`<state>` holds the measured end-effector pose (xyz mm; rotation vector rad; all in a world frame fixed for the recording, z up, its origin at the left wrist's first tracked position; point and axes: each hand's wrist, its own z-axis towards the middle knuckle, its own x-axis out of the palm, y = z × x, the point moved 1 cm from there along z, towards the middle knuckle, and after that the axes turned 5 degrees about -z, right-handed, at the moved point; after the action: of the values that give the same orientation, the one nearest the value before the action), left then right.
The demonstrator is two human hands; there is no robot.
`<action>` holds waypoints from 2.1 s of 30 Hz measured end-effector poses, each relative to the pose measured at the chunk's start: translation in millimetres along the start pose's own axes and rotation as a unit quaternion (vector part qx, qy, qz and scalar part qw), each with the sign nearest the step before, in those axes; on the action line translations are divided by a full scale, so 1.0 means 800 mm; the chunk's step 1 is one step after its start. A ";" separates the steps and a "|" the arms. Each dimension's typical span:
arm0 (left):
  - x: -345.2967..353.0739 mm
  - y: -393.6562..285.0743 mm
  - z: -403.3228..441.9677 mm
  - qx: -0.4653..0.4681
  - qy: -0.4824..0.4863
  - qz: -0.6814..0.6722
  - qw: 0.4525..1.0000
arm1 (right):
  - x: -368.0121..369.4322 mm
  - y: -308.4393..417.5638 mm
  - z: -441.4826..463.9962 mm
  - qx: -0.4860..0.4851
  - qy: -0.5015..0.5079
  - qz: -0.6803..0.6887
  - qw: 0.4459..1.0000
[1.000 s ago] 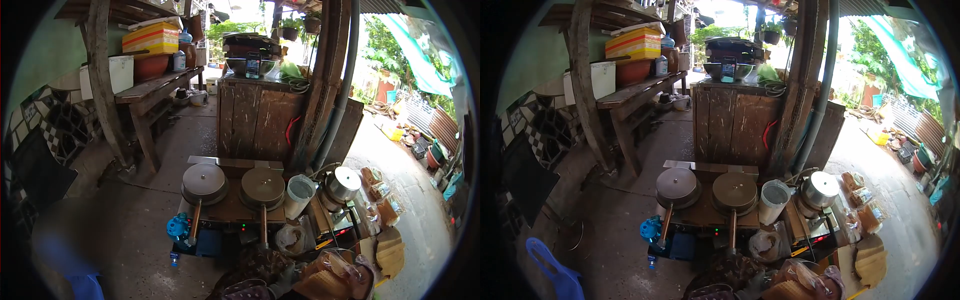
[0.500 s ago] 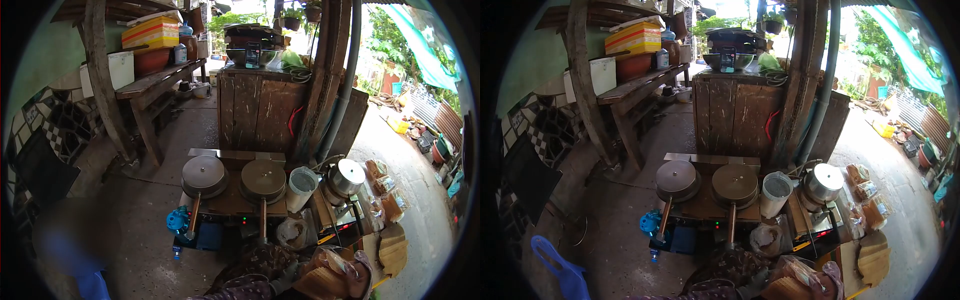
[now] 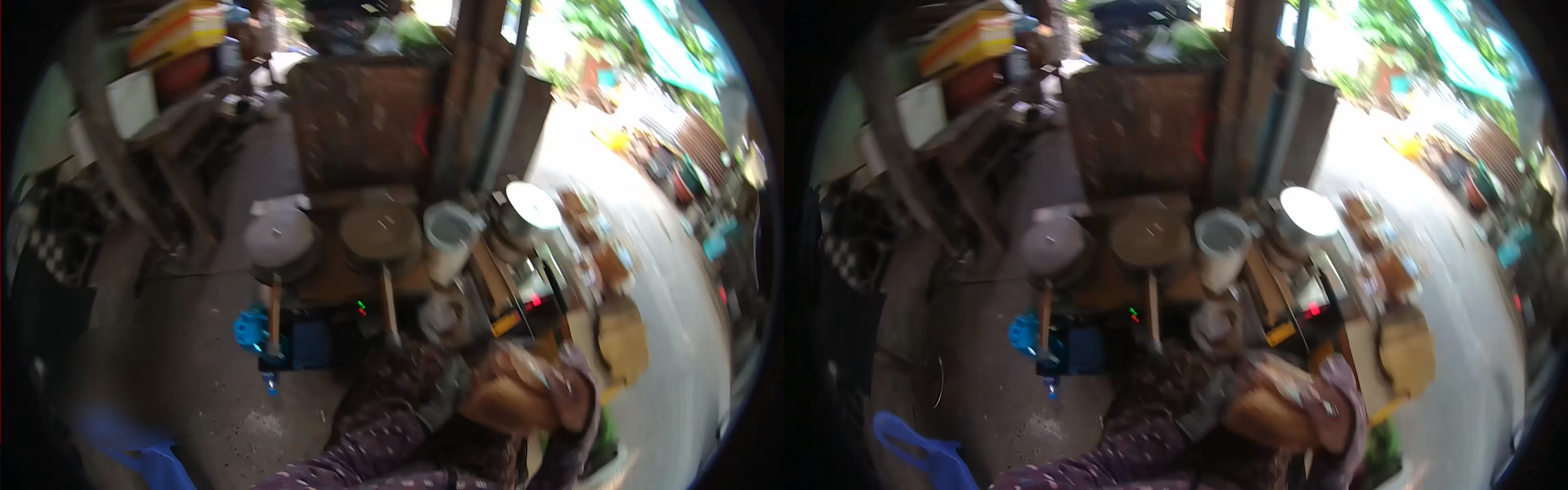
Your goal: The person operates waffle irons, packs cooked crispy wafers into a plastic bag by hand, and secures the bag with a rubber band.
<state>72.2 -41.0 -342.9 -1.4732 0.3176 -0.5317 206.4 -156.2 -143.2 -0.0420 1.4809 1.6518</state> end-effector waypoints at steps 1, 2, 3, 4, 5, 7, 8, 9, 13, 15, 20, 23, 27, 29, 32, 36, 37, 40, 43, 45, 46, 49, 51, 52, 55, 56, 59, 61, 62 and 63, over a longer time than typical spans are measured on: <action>-0.015 -0.011 -0.002 0.008 -0.011 -0.003 1.000 | -0.001 -0.003 -0.008 0.026 -0.001 0.026 0.999; -0.029 -0.024 0.001 0.012 -0.024 -0.020 0.999 | -0.004 0.009 -0.005 0.027 0.006 -0.022 0.999; -0.040 -0.044 0.000 0.020 -0.034 -0.042 0.998 | -0.005 0.035 0.001 0.007 0.009 -0.044 0.999; -0.048 -0.090 -0.007 0.068 -0.014 0.054 0.996 | -0.007 0.022 0.002 -0.054 0.014 -0.056 0.997; -0.055 -0.127 -0.009 0.128 0.001 0.149 0.981 | -0.011 0.024 0.003 -0.072 0.016 -0.045 0.996; -0.056 -0.200 -0.019 0.104 -0.034 -0.052 0.993 | -0.010 0.023 -0.002 -0.078 0.015 -0.010 0.997; -0.062 -0.212 -0.015 0.170 -0.041 -0.061 0.983 | -0.007 0.018 -0.004 -0.067 0.010 0.012 0.998; -0.070 -0.225 -0.011 0.235 -0.049 -0.069 0.968 | -0.005 0.016 -0.008 -0.057 0.007 0.036 0.998; -0.078 -0.348 0.011 0.352 0.118 0.178 0.911 | -0.012 0.035 -0.009 -0.062 0.039 0.021 0.997; -0.061 -0.404 0.022 0.391 0.253 0.349 0.813 | -0.018 0.047 -0.010 -0.060 0.077 0.001 0.995; -0.023 -0.405 0.024 0.345 0.334 0.485 0.730 | -0.003 0.046 -0.023 -0.050 0.038 0.051 0.997; -0.018 -0.401 0.028 0.290 0.342 0.569 0.689 | -0.006 0.050 -0.026 -0.073 0.057 0.008 0.996; -0.036 -0.383 0.028 0.184 0.381 0.558 0.713 | -0.009 0.061 -0.027 -0.140 0.078 -0.083 0.984; -0.055 -0.375 0.022 0.203 0.372 0.505 0.752 | -0.006 0.074 -0.021 -0.194 0.062 -0.123 0.971; -0.070 -0.391 0.005 0.087 0.357 0.454 0.812 | -0.001 0.087 -0.012 -0.241 0.104 -0.119 0.958; -0.093 -0.421 -0.017 0.010 0.338 0.392 0.856 | -0.006 0.110 0.019 -0.270 0.172 -0.034 0.947; -0.107 -0.416 -0.025 0.027 0.325 0.398 0.858 | -0.005 0.114 0.029 -0.276 0.187 -0.013 0.943; -0.123 -0.437 -0.036 -0.038 0.303 0.359 0.882 | -0.001 0.079 0.083 -0.320 0.165 0.072 0.930; -0.141 -0.439 -0.050 -0.038 0.269 0.348 0.897 | 0.076 0.001 0.135 0.018 0.096 0.153 0.983; -0.144 -0.443 -0.052 -0.051 0.264 0.344 0.900 | 0.144 -0.058 0.160 -0.106 0.081 -0.039 0.990; -0.146 -0.444 -0.052 -0.054 0.259 0.344 0.901 | 0.171 -0.076 0.167 -0.158 0.096 -0.125 0.975; -0.152 -0.441 -0.052 -0.068 0.284 0.356 0.888 | 0.257 -0.133 0.174 -0.185 0.167 -0.238 0.939; -0.158 -0.436 -0.051 -0.064 0.295 0.346 0.888 | 0.301 -0.164 0.180 -0.155 0.205 -0.280 0.925; -0.160 -0.430 -0.050 -0.065 0.301 0.340 0.888 | 0.319 -0.177 0.183 -0.138 0.220 -0.301 0.918; -0.155 -0.429 -0.045 0.036 0.290 0.298 0.909 | 0.356 -0.215 0.189 -0.093 0.255 -0.347 0.898; -0.155 -0.432 -0.046 0.052 0.278 0.289 0.915 | 0.363 -0.221 0.190 -0.085 0.262 -0.357 0.893; -0.161 -0.420 -0.047 0.015 0.286 0.300 0.910 | 0.366 -0.233 0.187 -0.075 0.273 -0.370 0.885; -0.162 -0.417 -0.046 -0.022 0.293 0.312 0.904 | 0.362 -0.240 0.181 -0.070 0.280 -0.378 0.880; -0.161 -0.421 -0.043 -0.059 0.300 0.324 0.895 | 0.361 -0.241 0.181 -0.069 0.281 -0.377 0.880; -0.160 -0.422 -0.042 -0.097 0.308 0.335 0.885 | 0.361 -0.241 0.181 -0.070 0.283 -0.378 0.879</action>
<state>-102.0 -7.3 -26.7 -1.2372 1.3624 -0.3885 224.5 105.6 -412.8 -1.1270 1.4643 1.1116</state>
